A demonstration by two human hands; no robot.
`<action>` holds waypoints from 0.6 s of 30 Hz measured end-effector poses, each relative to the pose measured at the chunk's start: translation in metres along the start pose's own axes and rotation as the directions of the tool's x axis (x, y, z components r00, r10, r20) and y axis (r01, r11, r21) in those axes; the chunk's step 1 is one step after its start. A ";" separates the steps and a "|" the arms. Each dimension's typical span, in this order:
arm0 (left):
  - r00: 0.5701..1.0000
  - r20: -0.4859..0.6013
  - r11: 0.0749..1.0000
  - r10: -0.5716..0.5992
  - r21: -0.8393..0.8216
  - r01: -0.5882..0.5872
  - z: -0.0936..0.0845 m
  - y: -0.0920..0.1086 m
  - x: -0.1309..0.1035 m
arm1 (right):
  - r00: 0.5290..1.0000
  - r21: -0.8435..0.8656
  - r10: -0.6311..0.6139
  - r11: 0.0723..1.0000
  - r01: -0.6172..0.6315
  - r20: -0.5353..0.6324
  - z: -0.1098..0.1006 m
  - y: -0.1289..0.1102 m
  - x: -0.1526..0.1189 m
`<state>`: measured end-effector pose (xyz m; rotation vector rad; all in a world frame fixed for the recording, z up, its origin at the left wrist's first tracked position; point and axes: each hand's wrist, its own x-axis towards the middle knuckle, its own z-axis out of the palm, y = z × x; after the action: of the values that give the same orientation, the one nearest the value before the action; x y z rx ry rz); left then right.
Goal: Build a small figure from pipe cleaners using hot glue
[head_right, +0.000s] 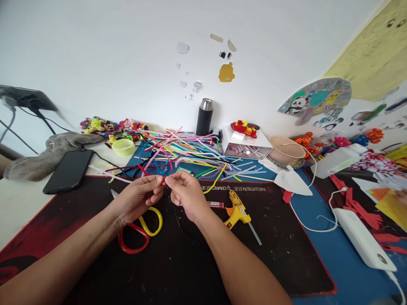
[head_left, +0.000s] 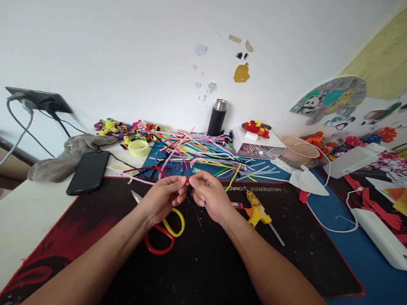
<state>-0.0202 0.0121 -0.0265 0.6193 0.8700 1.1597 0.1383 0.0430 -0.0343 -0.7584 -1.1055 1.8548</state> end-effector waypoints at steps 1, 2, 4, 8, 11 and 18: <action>1.000 0.003 1.000 0.003 -0.001 -0.003 0.000 0.000 0.000 | 1.000 0.010 0.010 1.000 -0.010 0.003 0.001 -0.002 0.000; 1.000 0.007 1.000 0.007 0.001 -0.007 0.000 0.000 0.000 | 1.000 0.018 0.024 1.000 -0.024 0.009 0.001 -0.004 -0.001; 1.000 0.014 1.000 0.024 0.011 -0.024 -0.001 0.001 0.000 | 0.998 0.020 0.055 0.998 -0.055 0.031 0.001 -0.009 -0.002; 0.998 0.018 0.998 0.058 0.035 -0.059 -0.003 0.003 0.000 | 0.996 -0.027 0.078 0.997 -0.076 0.050 -0.004 -0.016 -0.002; 0.997 -0.005 0.997 0.074 0.036 -0.074 -0.004 0.005 0.000 | 0.996 -0.070 0.078 0.995 -0.074 0.047 -0.006 -0.014 -0.002; 0.998 -0.001 0.997 0.056 0.062 -0.056 -0.004 0.005 -0.002 | 0.995 -0.077 0.084 0.994 -0.080 0.057 -0.005 -0.012 -0.002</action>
<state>-0.0263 0.0115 -0.0238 0.6963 0.8984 1.1875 0.1477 0.0464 -0.0250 -0.8057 -1.2040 1.9253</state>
